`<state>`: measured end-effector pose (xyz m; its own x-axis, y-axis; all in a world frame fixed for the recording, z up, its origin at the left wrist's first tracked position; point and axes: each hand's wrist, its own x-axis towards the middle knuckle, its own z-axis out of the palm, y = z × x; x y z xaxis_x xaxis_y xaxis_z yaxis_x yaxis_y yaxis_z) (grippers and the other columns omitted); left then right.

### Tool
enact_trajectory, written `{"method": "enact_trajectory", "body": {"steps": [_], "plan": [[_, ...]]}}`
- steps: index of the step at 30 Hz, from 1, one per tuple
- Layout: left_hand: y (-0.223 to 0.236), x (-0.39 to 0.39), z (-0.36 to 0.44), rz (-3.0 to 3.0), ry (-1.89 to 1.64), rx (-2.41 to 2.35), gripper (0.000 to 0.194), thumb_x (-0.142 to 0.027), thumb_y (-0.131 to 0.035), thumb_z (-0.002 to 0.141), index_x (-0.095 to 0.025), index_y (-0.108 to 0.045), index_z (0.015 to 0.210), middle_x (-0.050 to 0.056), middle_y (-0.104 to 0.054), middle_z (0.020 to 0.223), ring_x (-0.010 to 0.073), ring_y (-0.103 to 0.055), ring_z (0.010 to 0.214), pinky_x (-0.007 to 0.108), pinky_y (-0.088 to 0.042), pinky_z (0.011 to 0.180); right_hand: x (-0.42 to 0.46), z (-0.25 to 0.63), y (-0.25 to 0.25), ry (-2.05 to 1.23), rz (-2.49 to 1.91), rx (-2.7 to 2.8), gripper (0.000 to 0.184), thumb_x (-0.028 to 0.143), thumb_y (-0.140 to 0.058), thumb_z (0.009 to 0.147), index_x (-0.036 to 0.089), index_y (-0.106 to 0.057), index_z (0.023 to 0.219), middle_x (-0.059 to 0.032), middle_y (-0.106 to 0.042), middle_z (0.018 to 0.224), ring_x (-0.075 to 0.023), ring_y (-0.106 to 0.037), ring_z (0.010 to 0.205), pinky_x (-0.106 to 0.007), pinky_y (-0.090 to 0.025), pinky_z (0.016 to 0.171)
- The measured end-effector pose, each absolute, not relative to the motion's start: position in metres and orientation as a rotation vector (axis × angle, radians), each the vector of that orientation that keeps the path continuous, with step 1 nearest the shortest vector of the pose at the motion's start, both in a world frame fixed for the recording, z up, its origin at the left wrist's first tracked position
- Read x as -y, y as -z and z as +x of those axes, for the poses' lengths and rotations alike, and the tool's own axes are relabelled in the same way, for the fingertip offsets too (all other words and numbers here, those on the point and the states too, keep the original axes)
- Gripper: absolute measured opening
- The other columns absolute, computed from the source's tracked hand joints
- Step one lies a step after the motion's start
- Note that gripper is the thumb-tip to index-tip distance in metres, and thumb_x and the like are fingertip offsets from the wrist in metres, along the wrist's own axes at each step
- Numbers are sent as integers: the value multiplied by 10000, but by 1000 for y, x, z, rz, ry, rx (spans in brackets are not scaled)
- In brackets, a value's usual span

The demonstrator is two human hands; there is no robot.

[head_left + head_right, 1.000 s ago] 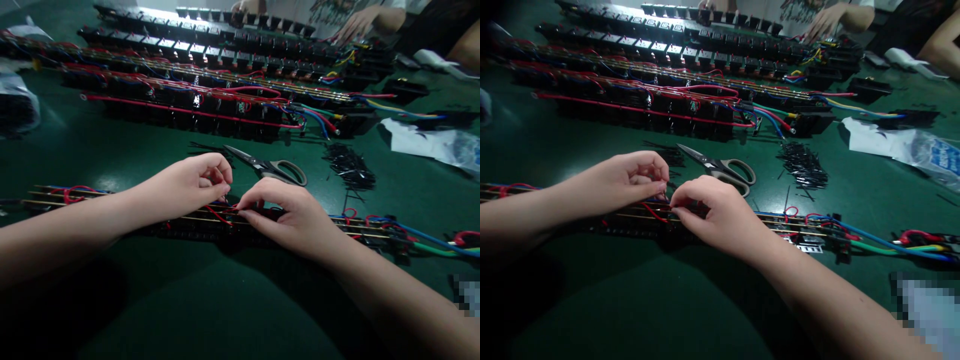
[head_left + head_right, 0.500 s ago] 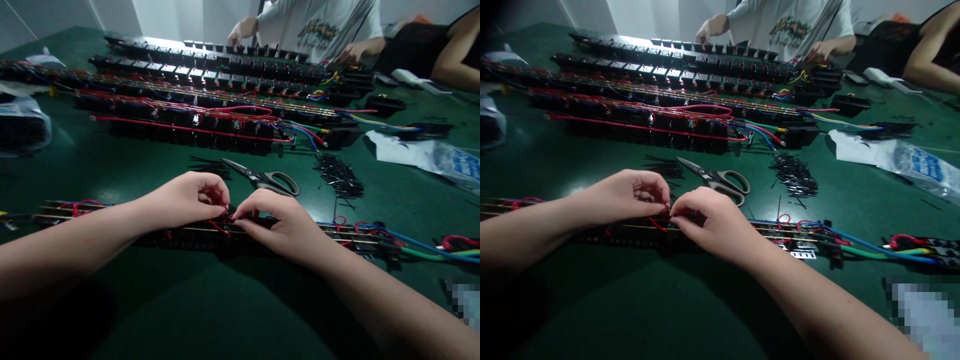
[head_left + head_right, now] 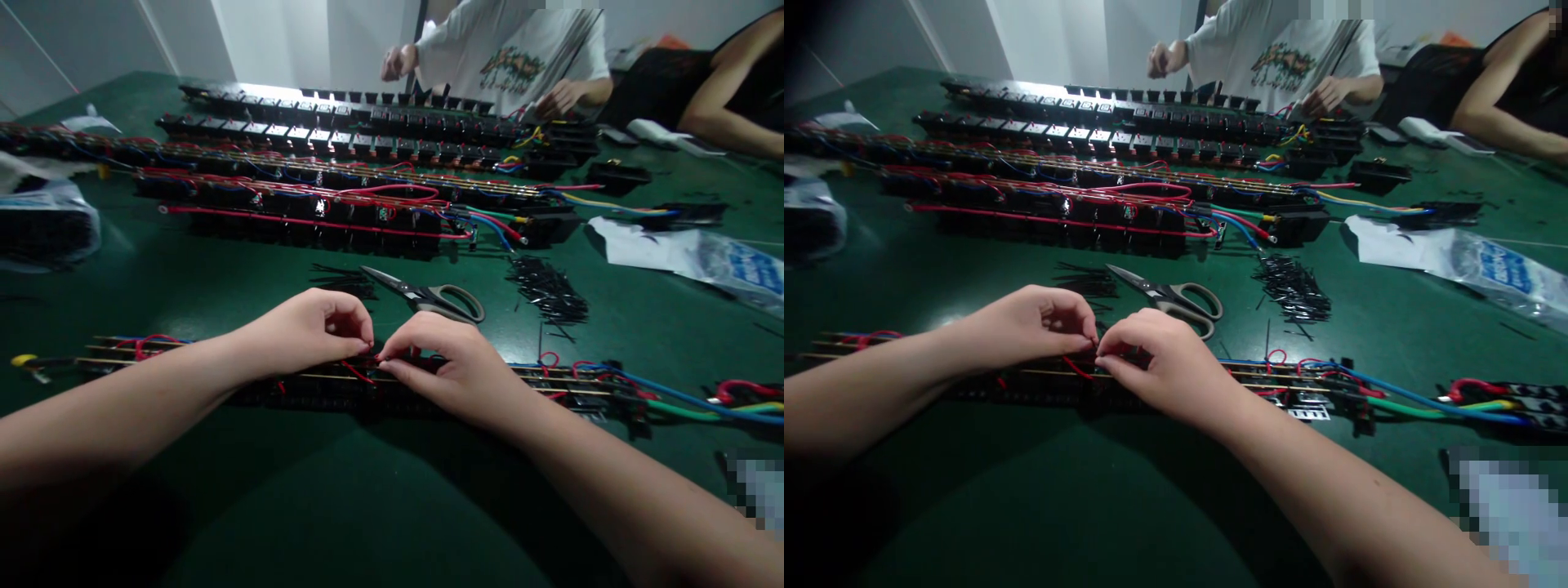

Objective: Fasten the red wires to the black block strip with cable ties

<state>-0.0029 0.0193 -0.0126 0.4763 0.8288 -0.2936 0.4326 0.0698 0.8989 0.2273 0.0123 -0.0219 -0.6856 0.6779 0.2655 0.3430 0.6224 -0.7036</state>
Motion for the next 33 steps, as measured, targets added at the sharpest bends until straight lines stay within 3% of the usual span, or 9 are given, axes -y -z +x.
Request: {"method": "enact_trajectory", "body": {"steps": [11,33], "plan": [[19,-16,-2,1766,-423,-1080,94,-243,-608,824,-215,-687,867,-11,-724,860,170,-669,816,293,-521,785,-10,228,21,-818,-855,2327,50,182,-731,910,174,-763,873,-62,-755,873,-170,-669,816,-286,-525,734],[13,-15,-3,1779,-459,-1038,94,-278,-651,840,-211,-700,883,-17,-721,861,147,-646,798,264,-513,764,-12,227,21,-786,-823,2340,65,184,-728,920,174,-780,882,-61,-777,880,-178,-691,835,-306,-531,792]]}}
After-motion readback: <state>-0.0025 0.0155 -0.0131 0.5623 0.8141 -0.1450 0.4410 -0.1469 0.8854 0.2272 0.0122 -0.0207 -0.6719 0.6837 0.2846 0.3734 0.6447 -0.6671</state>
